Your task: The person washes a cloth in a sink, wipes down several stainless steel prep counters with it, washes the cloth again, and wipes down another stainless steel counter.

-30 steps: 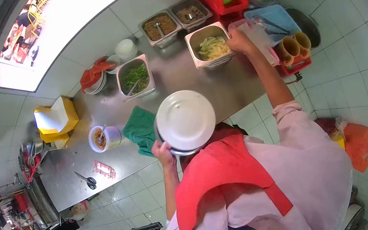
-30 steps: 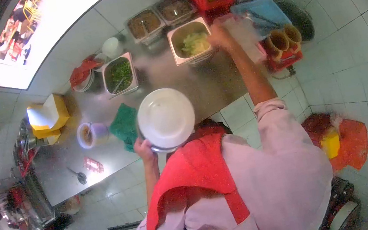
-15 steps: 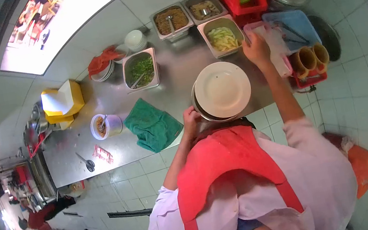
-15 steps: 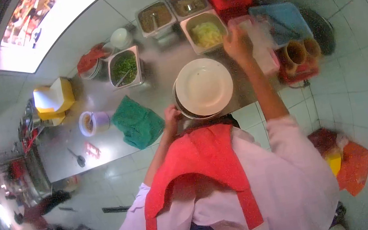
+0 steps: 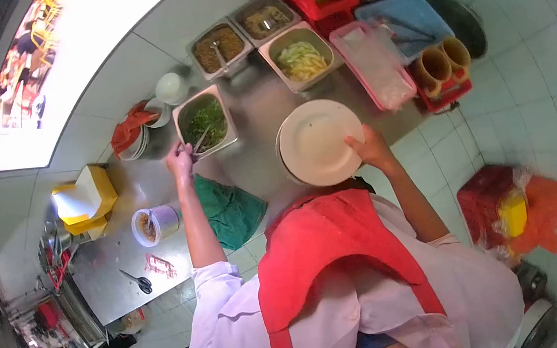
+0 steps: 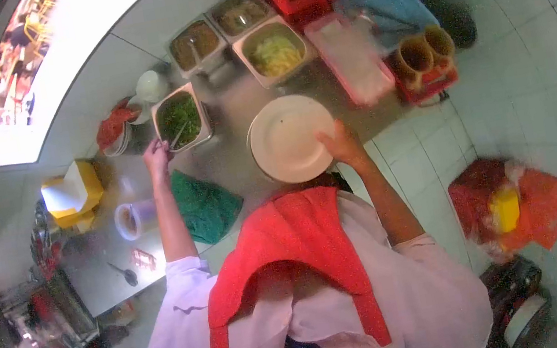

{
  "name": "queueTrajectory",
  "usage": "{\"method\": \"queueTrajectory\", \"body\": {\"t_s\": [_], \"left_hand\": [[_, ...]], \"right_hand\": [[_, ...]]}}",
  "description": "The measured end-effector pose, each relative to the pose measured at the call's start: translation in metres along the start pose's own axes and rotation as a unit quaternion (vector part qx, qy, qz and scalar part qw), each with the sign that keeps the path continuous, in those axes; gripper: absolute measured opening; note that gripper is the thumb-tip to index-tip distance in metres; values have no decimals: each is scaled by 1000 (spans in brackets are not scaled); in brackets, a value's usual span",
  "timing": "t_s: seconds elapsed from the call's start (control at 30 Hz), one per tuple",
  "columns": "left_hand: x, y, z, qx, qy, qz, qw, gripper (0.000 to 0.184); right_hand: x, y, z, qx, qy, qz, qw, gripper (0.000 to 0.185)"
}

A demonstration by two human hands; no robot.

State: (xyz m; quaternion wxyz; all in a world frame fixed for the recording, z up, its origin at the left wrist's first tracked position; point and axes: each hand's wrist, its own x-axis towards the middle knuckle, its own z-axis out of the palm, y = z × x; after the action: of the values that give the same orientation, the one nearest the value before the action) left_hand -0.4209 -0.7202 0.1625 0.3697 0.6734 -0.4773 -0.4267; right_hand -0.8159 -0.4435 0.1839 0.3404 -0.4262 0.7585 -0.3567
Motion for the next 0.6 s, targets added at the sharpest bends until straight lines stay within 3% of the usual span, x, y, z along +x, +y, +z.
{"method": "queueTrajectory", "body": {"t_s": [0.13,0.2,0.27,0.4,0.47,0.5,0.57,0.6], "left_hand": [[-22,-8,49,-135,-58,-17,989,39],[-43,9,74,-152,-68,-28,986,38],[-51,19,88,-176,-82,-38,980,38],[-53,22,110,-172,-123,-39,977,41],[-51,21,119,-156,-124,-31,979,42],[-51,20,121,-141,-123,-20,982,44],[-58,23,112,-118,-141,-2,983,44],[-62,23,102,-142,-155,-7,978,42]], "right_hand": [[-15,13,-21,6,60,-3,998,41],[-21,31,-29,4,90,1,996,40],[-21,52,-34,123,106,-23,987,39],[-26,57,-51,107,102,37,988,39],[-21,59,-52,44,115,-17,992,43],[-16,59,-51,43,110,-16,993,43],[-11,58,-47,-144,168,29,975,50],[-12,58,-41,-145,163,30,976,50]]}}
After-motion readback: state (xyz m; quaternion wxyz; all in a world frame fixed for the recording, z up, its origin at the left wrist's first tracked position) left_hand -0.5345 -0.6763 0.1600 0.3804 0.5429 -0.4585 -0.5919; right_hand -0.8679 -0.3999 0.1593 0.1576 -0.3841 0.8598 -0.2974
